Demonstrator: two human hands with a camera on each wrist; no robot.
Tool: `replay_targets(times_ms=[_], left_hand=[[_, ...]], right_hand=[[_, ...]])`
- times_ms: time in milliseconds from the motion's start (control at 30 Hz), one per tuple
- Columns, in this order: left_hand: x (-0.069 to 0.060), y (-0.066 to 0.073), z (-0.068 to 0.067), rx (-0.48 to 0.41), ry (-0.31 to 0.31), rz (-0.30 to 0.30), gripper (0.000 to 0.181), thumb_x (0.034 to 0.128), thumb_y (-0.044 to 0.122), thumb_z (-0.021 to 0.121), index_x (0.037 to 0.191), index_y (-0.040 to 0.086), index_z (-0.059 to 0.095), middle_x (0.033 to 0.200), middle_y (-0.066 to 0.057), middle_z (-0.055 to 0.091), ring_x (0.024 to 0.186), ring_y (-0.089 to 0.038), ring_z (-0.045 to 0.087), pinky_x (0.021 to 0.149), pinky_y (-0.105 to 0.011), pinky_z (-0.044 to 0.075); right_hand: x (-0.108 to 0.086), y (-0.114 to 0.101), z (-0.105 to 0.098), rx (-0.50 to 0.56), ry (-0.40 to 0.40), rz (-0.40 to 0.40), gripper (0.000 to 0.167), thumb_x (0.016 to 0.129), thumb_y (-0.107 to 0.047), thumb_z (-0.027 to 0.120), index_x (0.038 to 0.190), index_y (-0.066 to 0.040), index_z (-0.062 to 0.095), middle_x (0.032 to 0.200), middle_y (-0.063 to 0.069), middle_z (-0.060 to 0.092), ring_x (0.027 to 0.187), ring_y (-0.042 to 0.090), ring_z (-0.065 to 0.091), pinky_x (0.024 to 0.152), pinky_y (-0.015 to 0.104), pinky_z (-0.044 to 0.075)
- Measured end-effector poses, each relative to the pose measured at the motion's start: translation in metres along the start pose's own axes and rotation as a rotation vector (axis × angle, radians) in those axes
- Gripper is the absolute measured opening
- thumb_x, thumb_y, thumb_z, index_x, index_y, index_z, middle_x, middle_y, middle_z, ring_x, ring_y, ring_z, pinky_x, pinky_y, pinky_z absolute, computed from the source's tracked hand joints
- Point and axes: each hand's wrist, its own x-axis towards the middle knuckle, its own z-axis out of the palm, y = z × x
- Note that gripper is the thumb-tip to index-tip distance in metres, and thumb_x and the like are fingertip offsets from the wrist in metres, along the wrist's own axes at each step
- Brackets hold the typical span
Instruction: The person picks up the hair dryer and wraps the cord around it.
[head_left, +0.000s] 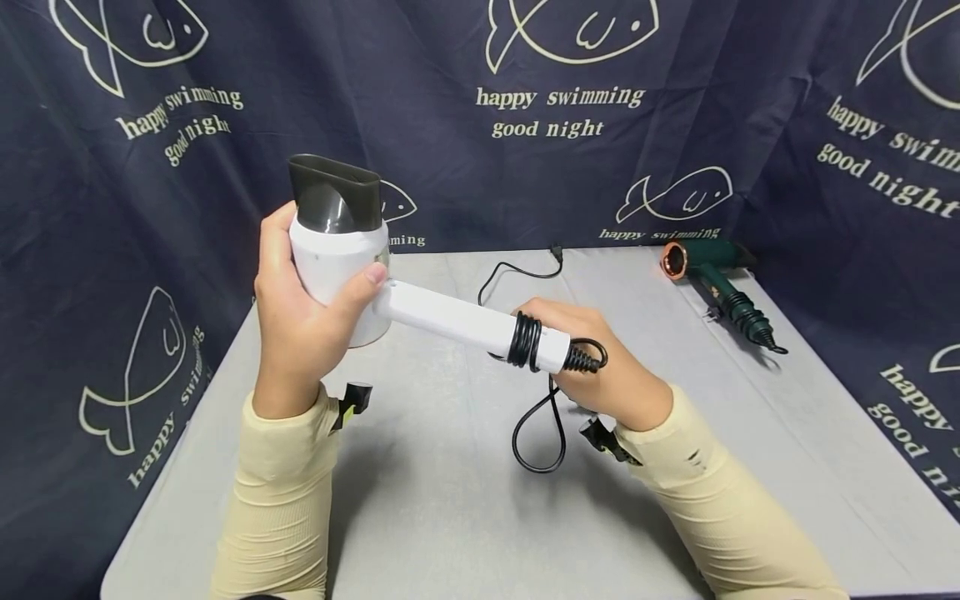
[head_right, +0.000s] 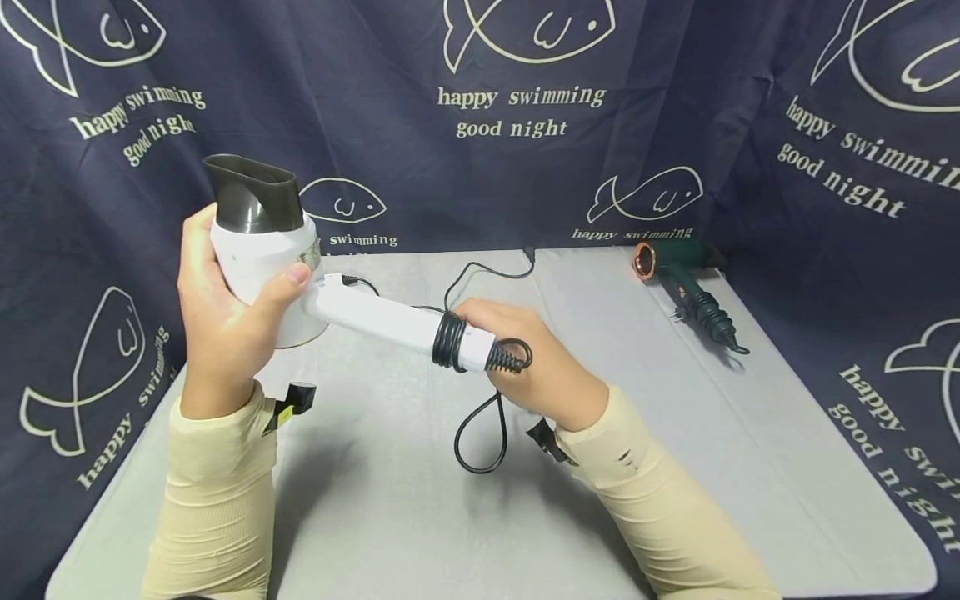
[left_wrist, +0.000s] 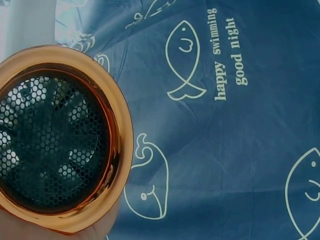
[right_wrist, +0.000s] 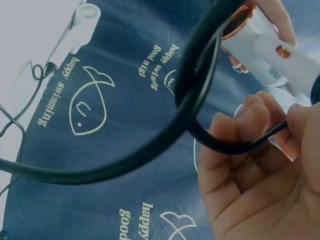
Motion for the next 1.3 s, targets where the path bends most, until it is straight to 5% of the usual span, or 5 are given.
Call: replay_targets(times_ms=[267, 433, 967, 1300], left_hand=[[0.002, -0.002, 0.002, -0.023, 0.055, 0.007, 0.071, 0.0753, 0.023, 0.084, 0.139, 0.01, 0.054, 0.115, 0.002, 0.067, 0.098, -0.021, 0.064, 0.081, -0.027, 0.049], [0.002, -0.002, 0.003, -0.02, 0.067, 0.016, 0.072, 0.0759, 0.026, 0.084, 0.139, 0.011, 0.054, 0.116, 0.001, 0.067, 0.097, -0.022, 0.065, 0.08, -0.029, 0.05], [0.003, -0.001, 0.005, -0.021, 0.137, -0.007, 0.071, 0.0764, 0.025, 0.085, 0.138, 0.012, 0.053, 0.114, 0.001, 0.067, 0.096, -0.022, 0.064, 0.082, -0.028, 0.05], [0.003, 0.0, 0.007, 0.015, 0.146, -0.016, 0.073, 0.0758, 0.027, 0.087, 0.139, 0.013, 0.052, 0.112, 0.002, 0.067, 0.095, -0.02, 0.064, 0.081, -0.027, 0.05]], right_hand=[[-0.005, -0.006, 0.008, 0.001, -0.072, 0.113, 0.019, 0.099, 0.008, 0.054, 0.096, -0.008, 0.065, 0.076, -0.003, 0.062, 0.064, 0.002, 0.056, 0.057, 0.019, 0.051], [-0.005, -0.006, 0.011, -0.018, -0.132, 0.112, 0.012, 0.104, 0.0, 0.054, 0.109, -0.008, 0.061, 0.078, -0.005, 0.057, 0.065, 0.001, 0.053, 0.058, 0.019, 0.049], [-0.005, -0.011, 0.016, -0.149, -0.159, 0.072, 0.007, 0.106, -0.014, 0.054, 0.105, -0.011, 0.061, 0.074, -0.011, 0.052, 0.064, 0.0, 0.048, 0.064, 0.019, 0.046], [-0.004, -0.028, 0.012, -0.266, -0.26, 0.111, 0.011, 0.108, -0.019, 0.052, 0.111, -0.012, 0.059, 0.093, -0.009, 0.06, 0.067, 0.001, 0.048, 0.069, 0.023, 0.049]])
